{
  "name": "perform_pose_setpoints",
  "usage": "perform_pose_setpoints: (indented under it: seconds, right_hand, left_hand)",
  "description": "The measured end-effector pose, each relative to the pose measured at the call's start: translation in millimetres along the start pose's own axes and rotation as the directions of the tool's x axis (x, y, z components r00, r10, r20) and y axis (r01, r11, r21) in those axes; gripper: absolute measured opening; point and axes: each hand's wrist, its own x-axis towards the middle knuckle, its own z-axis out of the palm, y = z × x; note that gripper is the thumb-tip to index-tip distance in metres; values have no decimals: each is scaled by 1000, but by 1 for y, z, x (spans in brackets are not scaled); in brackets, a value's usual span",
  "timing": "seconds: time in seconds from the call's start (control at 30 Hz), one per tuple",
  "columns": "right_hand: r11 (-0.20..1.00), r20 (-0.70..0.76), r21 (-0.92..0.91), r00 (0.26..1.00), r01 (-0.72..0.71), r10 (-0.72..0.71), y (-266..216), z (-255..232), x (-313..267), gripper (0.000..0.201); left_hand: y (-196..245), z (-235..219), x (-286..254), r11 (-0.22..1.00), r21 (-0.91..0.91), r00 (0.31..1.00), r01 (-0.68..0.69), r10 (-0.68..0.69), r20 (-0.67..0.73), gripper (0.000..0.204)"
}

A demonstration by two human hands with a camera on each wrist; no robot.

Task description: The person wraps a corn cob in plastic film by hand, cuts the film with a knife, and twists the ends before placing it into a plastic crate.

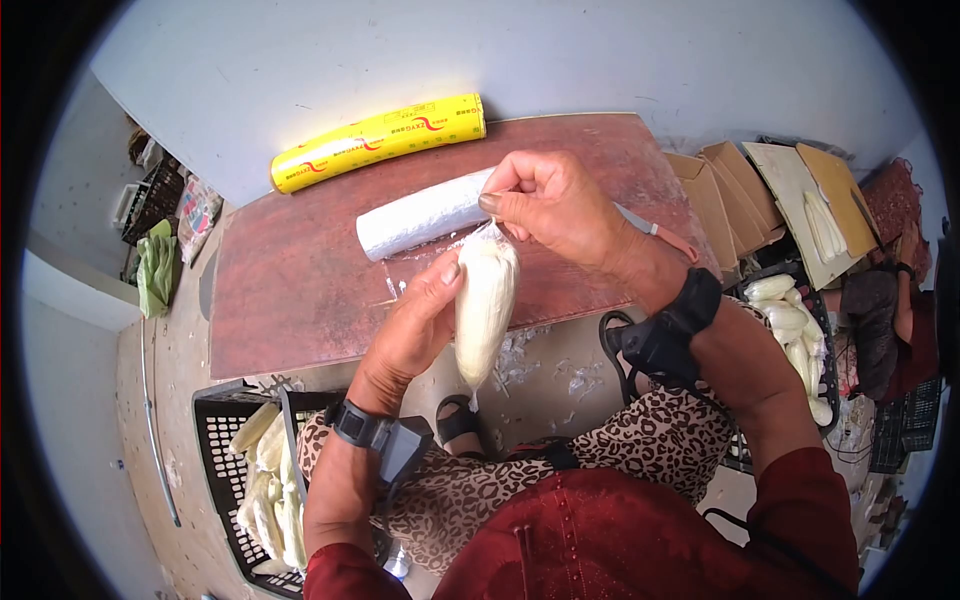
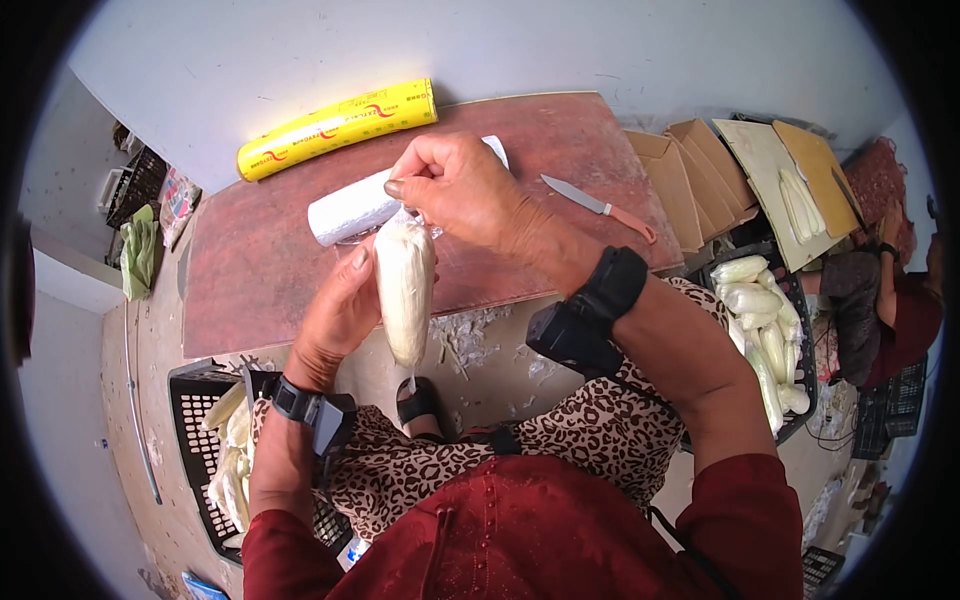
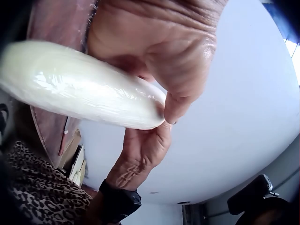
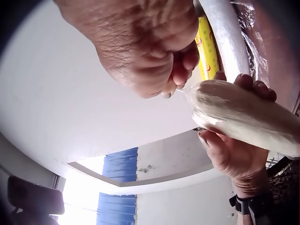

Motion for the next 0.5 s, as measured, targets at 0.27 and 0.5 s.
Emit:
perform_pose_setpoints:
  seconds: [0.27,0.5]
  right_hand:
    - [998,5,-60,1000,-3,3,0,1,-3,9]
    - [994,82,-95,995,61,-53,0,9,-7,10]
  left_hand:
    - [3,-4,-2,996,85,998,-2,-4,66,56]
    - [6,-3,-4,983,155,987,97,-116,115,62]
